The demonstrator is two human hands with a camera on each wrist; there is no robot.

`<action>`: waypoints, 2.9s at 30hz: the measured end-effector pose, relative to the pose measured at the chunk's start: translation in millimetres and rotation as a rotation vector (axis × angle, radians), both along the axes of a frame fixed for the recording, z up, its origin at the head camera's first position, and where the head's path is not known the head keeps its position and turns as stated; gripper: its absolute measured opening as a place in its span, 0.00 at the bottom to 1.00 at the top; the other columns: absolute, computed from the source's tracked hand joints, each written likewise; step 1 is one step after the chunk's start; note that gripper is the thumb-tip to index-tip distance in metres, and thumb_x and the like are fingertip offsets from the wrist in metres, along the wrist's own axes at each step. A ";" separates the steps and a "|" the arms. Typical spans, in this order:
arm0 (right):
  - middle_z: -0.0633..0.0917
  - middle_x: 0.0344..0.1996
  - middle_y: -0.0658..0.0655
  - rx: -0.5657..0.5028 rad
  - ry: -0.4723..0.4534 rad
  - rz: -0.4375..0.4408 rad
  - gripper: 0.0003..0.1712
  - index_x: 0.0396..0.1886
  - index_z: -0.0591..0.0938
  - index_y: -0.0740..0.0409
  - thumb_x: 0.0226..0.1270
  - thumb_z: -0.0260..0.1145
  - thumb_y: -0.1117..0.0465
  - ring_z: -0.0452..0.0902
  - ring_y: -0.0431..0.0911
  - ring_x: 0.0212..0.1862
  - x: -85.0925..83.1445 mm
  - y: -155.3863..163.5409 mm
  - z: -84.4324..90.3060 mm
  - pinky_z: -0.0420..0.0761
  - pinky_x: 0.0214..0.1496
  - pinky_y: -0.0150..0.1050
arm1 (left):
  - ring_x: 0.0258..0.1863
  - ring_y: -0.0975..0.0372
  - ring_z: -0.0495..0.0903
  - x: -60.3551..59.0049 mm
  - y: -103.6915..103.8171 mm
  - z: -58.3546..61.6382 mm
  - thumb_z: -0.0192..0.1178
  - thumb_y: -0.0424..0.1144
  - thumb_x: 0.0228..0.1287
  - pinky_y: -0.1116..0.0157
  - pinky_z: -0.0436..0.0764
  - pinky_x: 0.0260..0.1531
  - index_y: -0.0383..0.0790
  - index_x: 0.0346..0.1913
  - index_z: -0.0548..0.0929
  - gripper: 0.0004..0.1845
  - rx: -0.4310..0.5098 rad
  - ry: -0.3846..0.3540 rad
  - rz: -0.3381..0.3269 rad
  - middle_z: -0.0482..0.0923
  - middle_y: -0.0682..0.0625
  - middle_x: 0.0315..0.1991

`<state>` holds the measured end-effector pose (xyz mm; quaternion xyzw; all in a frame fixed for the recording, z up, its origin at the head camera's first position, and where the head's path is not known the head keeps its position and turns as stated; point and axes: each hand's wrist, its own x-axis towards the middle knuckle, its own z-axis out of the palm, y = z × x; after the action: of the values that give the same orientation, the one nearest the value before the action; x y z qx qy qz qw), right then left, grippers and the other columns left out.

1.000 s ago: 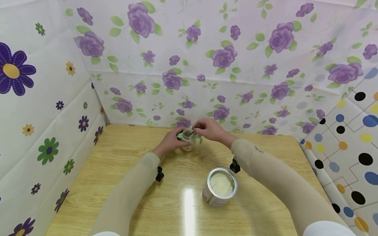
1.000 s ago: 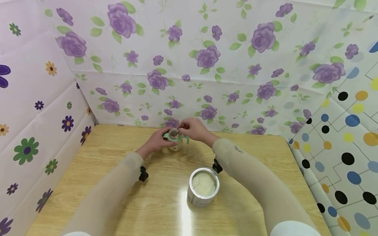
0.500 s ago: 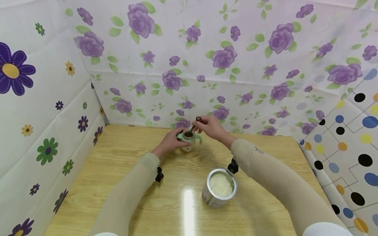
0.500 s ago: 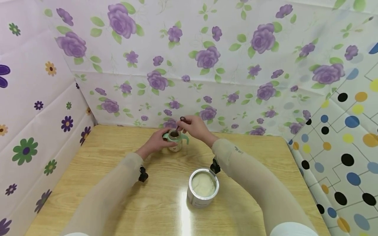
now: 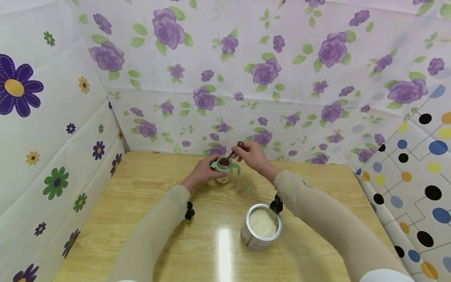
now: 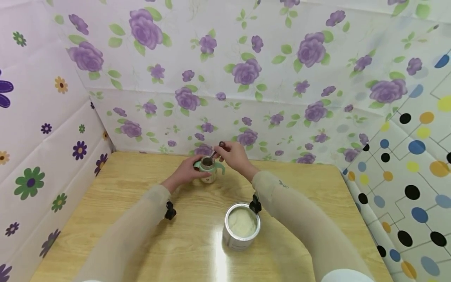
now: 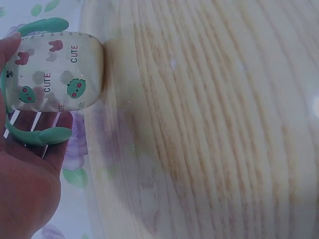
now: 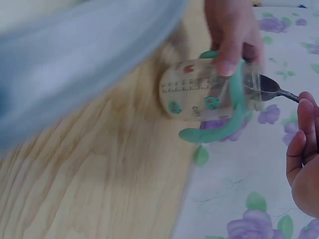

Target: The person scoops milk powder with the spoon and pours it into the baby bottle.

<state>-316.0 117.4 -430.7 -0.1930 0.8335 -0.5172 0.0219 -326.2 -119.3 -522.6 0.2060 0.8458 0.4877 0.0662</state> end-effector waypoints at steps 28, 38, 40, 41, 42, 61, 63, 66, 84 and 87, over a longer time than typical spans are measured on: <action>0.92 0.32 0.51 -0.810 -0.558 -0.104 0.16 0.46 0.87 0.60 0.88 0.56 0.57 0.84 0.39 0.31 40.3 78.7 41.6 0.83 0.40 0.31 | 0.59 0.51 0.82 -2.6 -3.6 10.0 0.80 0.47 0.63 0.48 0.81 0.63 0.45 0.75 0.74 0.41 -0.068 -0.051 -0.056 0.83 0.45 0.61; 0.92 0.34 0.51 -0.875 -0.661 -0.058 0.17 0.48 0.88 0.60 0.89 0.55 0.57 0.85 0.38 0.36 109.5 127.0 28.1 0.83 0.43 0.31 | 0.61 0.51 0.81 -3.7 -3.2 17.4 0.82 0.50 0.60 0.47 0.78 0.66 0.47 0.74 0.76 0.41 -0.132 -0.039 -0.068 0.83 0.47 0.60; 0.92 0.35 0.51 -0.856 -0.653 -0.050 0.17 0.49 0.89 0.59 0.89 0.55 0.56 0.85 0.38 0.38 121.5 134.3 23.6 0.83 0.44 0.31 | 0.62 0.50 0.80 -4.0 -2.6 19.3 0.83 0.50 0.58 0.46 0.78 0.66 0.47 0.75 0.75 0.43 -0.148 -0.038 -0.069 0.82 0.46 0.61; 0.92 0.35 0.50 -0.845 -0.650 -0.051 0.18 0.49 0.89 0.59 0.89 0.55 0.56 0.85 0.38 0.38 127.3 137.7 21.3 0.83 0.44 0.31 | 0.62 0.49 0.80 -4.1 -2.2 20.1 0.83 0.50 0.58 0.46 0.77 0.67 0.47 0.76 0.74 0.45 -0.154 -0.040 -0.071 0.82 0.46 0.62; 0.92 0.35 0.50 -0.835 -0.647 -0.052 0.18 0.49 0.89 0.58 0.89 0.55 0.56 0.86 0.38 0.38 132.8 141.0 18.9 0.84 0.44 0.31 | 0.63 0.48 0.79 -4.3 -1.9 20.2 0.83 0.51 0.58 0.45 0.77 0.67 0.46 0.77 0.72 0.47 -0.163 -0.042 -0.073 0.81 0.45 0.63; 0.93 0.38 0.50 -0.491 -0.470 -0.075 0.21 0.55 0.88 0.67 0.87 0.59 0.53 0.84 0.39 0.36 172.4 151.7 -27.2 0.86 0.46 0.33 | 0.80 0.50 0.64 38.1 8.3 126.1 0.79 0.59 0.61 0.41 0.66 0.77 0.52 0.85 0.62 0.54 -0.222 0.077 -0.259 0.64 0.50 0.82; 0.93 0.40 0.52 -0.401 -0.410 -0.087 0.22 0.54 0.88 0.69 0.86 0.60 0.52 0.85 0.42 0.37 172.8 150.6 -28.7 0.87 0.48 0.36 | 0.80 0.51 0.64 49.7 14.4 131.7 0.79 0.60 0.60 0.44 0.66 0.77 0.51 0.85 0.63 0.54 -0.222 0.073 -0.303 0.64 0.52 0.82; 0.92 0.46 0.56 -0.293 -0.333 -0.092 0.24 0.49 0.89 0.72 0.86 0.61 0.52 0.87 0.46 0.39 174.2 149.2 -29.4 0.88 0.50 0.39 | 0.80 0.52 0.65 67.7 22.1 132.2 0.80 0.59 0.59 0.48 0.66 0.78 0.49 0.85 0.62 0.55 -0.231 0.074 -0.371 0.64 0.52 0.82; 0.92 0.38 0.65 -0.156 -0.118 -0.047 0.16 0.54 0.90 0.67 0.84 0.63 0.60 0.89 0.54 0.35 189.2 145.4 -28.7 0.90 0.43 0.39 | 0.80 0.57 0.65 137.8 63.1 48.2 0.86 0.45 0.52 0.53 0.69 0.76 0.51 0.87 0.57 0.63 -0.053 -0.139 -0.488 0.61 0.54 0.83; 0.93 0.38 0.64 -0.132 -0.042 -0.034 0.13 0.51 0.91 0.65 0.84 0.62 0.63 0.89 0.55 0.34 191.6 143.7 -30.2 0.89 0.42 0.38 | 0.78 0.59 0.68 143.2 68.2 37.6 0.87 0.44 0.52 0.55 0.70 0.76 0.49 0.87 0.56 0.63 -0.023 -0.143 -0.481 0.63 0.54 0.82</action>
<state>-124.3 261.2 -460.9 -0.1691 0.8001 -0.5753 0.0180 -183.1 -51.0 -485.1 0.3656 0.7710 0.4617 0.2423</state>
